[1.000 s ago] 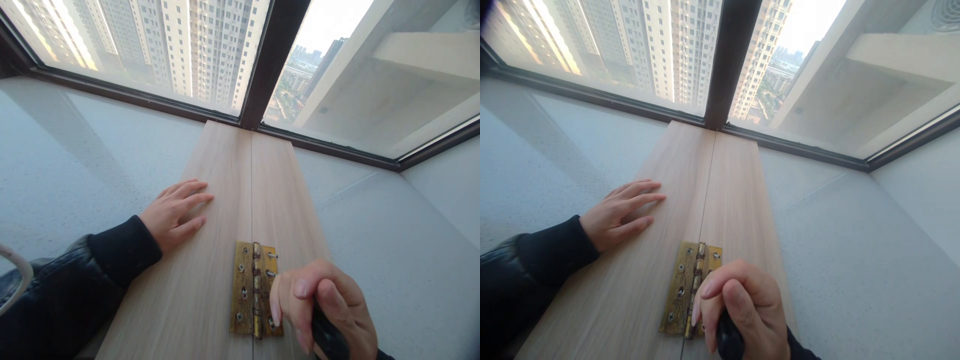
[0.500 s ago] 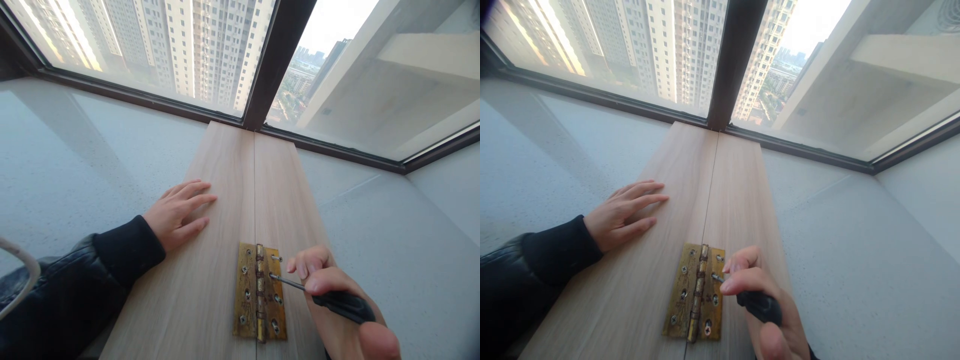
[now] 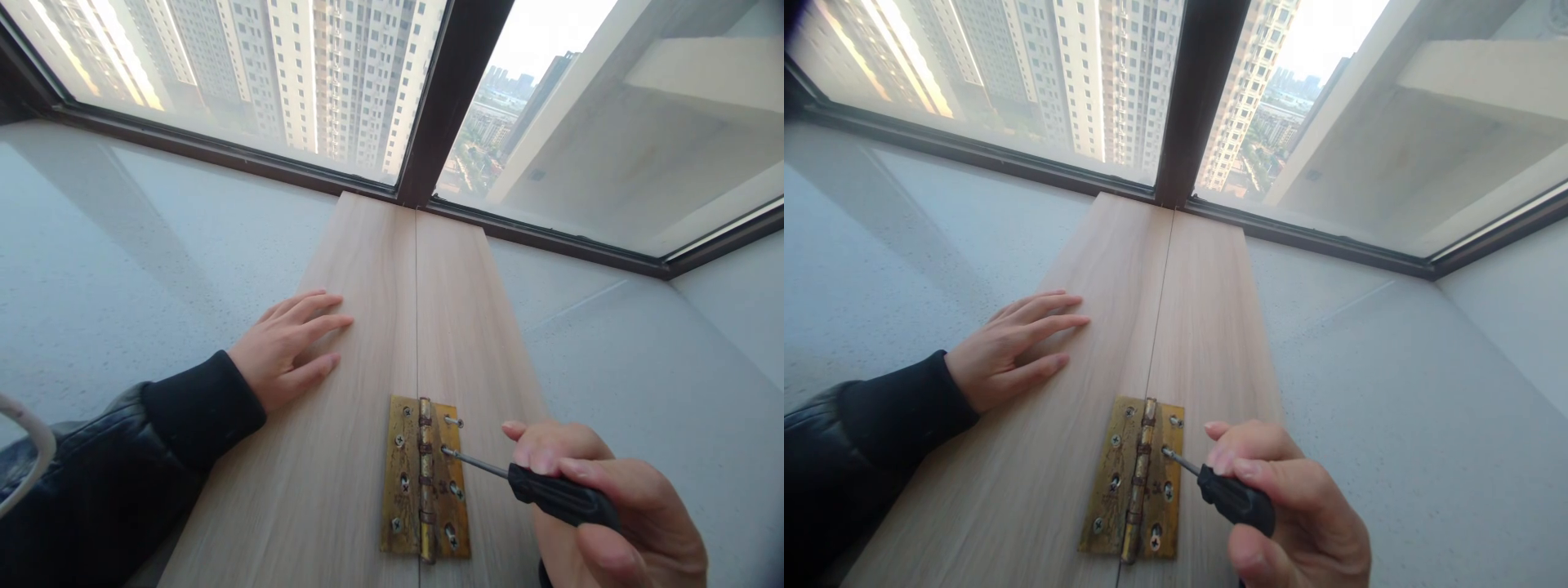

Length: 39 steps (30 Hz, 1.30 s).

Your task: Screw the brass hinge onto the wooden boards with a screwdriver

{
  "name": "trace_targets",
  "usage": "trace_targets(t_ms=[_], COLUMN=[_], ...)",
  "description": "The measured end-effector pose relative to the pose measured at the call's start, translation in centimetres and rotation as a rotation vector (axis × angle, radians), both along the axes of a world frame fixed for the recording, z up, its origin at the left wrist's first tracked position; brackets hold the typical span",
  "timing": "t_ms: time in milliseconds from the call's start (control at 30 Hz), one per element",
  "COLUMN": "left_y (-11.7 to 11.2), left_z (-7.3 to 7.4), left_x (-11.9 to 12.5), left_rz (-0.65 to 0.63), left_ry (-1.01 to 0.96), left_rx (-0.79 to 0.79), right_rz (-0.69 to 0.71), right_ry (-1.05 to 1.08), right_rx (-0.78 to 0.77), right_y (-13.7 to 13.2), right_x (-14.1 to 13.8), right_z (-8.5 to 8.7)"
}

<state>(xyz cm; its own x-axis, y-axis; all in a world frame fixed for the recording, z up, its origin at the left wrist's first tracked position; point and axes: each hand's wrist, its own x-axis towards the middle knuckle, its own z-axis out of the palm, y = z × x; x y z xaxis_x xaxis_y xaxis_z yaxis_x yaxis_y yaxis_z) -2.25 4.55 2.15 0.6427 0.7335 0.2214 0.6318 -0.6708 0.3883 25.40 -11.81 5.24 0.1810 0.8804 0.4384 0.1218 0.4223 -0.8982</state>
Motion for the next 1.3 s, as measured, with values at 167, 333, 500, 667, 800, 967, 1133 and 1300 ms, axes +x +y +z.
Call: trace_targets(t_ms=[167, 333, 500, 667, 800, 967, 1133, 1300], left_y=[0.0, 0.0, 0.0, 0.0, 0.0, 0.0, 0.1, 0.1], left_z=[0.0, -0.2, -0.2, -0.1, -0.1, -0.1, -0.1, -0.1], left_x=[0.0, -0.2, -0.2, -0.1, -0.1, -0.1, -0.1, -0.1], left_rz=[-0.002, -0.015, -0.012, -0.004, -0.001, -0.007, -0.014, -0.012], left_ry=[0.008, -0.004, -0.004, -0.002, 0.001, 0.002, 0.006, 0.004], left_rx=[0.002, 0.013, 0.012, 0.005, 0.008, 0.004, 0.002, 0.007], right_rz=[0.173, 0.366, 0.301, -0.001, -0.047, 0.042, 0.021, 0.036], right_ry=[0.097, 0.321, 0.318, 0.383, 0.583, 0.618, 0.515, 0.487], right_rx=[-0.055, -0.263, -0.230, -0.148, -0.151, -0.161, -0.121, -0.119], right_y=[1.2, 1.1, 0.7, 1.3, 1.7, 1.8, 1.6, 1.7], right_x=[0.2, -1.9, -3.1, -1.0, -0.2, -0.6, -0.6, -0.7], right_z=[0.8, 0.3, 0.1, 0.5, 0.5, 0.5, 0.4, 0.4])
